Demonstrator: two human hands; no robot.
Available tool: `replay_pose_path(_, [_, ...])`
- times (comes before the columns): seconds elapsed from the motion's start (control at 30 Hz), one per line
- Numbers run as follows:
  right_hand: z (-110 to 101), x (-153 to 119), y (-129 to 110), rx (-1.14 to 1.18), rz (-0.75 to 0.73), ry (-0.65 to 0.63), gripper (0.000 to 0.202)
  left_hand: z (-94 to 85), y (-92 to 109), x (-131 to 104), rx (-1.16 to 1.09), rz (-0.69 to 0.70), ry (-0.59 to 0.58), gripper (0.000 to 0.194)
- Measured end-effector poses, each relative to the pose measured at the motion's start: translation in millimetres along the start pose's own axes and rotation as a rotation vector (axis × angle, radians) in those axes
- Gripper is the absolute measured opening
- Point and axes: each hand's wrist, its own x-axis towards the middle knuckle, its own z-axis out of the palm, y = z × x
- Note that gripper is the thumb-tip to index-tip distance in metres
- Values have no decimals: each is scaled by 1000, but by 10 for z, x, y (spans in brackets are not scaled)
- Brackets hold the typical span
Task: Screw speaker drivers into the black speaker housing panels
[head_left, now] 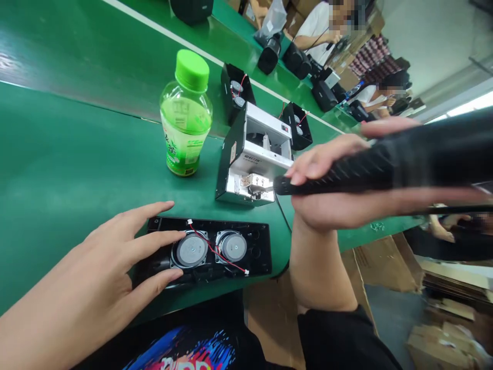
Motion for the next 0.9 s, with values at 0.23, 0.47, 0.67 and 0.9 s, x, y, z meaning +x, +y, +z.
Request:
replay_pose_path(0.23, [264, 145, 254, 52, -292, 261, 70, -39, 162, 347, 146, 198, -65, 46])
replay_pose_path(0.47, [133, 112, 218, 157, -237, 243, 69, -2, 132, 413, 170, 274, -17, 40])
replay_pose_path(0.67, [111, 38, 68, 248, -168, 244, 62, 35, 126, 391, 214, 271, -21, 32])
replay_pose_path(0.9, [-44, -216, -240, 438, -46, 61, 45, -82, 369, 462, 169, 223, 54, 28])
